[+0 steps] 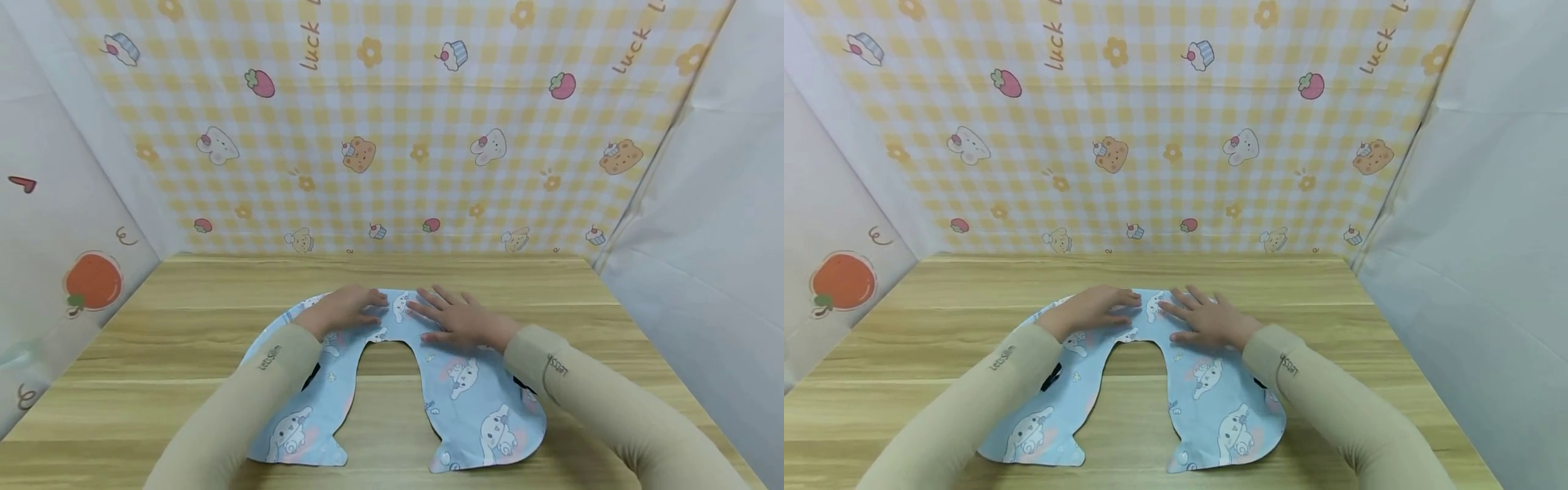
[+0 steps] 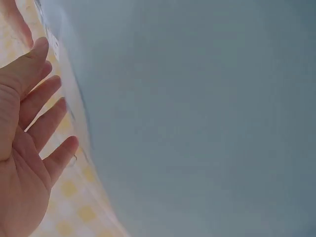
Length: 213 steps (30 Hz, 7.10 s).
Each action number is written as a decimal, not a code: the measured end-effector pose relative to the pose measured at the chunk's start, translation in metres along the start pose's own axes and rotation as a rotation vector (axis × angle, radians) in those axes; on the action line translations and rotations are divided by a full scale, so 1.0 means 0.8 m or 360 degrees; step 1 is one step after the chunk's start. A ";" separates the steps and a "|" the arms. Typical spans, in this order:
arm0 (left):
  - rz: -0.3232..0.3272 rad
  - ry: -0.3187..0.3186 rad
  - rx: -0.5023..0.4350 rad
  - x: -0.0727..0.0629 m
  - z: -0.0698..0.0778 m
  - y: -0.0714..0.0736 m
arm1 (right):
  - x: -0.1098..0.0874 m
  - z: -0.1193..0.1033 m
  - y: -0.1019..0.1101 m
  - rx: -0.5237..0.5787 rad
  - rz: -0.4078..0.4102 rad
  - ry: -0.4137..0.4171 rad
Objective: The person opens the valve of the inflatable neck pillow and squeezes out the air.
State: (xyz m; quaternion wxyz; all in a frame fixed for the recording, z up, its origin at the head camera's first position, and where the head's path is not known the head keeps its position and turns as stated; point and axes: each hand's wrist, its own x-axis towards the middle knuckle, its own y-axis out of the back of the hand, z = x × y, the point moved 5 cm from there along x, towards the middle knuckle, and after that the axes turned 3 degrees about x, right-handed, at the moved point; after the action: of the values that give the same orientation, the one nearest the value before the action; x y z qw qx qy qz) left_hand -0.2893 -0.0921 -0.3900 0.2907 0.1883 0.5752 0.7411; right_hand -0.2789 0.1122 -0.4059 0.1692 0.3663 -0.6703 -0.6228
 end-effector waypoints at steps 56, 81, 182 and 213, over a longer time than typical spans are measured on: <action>-0.0252 0.0234 -0.0015 -0.027 -0.023 -0.014 | 0.055 -0.018 0.022 -0.0035 -0.0262 -0.0129; -0.0207 0.0225 0.0001 -0.017 -0.021 -0.011 | 0.077 -0.047 0.033 -0.0108 -0.0274 -0.0103; 0.0001 0.0253 0.0025 -0.063 -0.055 0.006 | 0.113 -0.087 0.041 0.0059 -0.0241 0.0093; 0.0014 0.0282 -0.0044 -0.101 -0.095 0.009 | 0.107 -0.080 0.025 -0.0049 -0.0232 -0.0104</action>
State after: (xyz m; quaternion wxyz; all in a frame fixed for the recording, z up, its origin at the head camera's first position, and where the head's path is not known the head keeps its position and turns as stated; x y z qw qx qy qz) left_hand -0.2756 -0.2020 -0.3989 0.2380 0.1204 0.5876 0.7639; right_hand -0.2985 0.0057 -0.3955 0.1070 0.3910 -0.6374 -0.6553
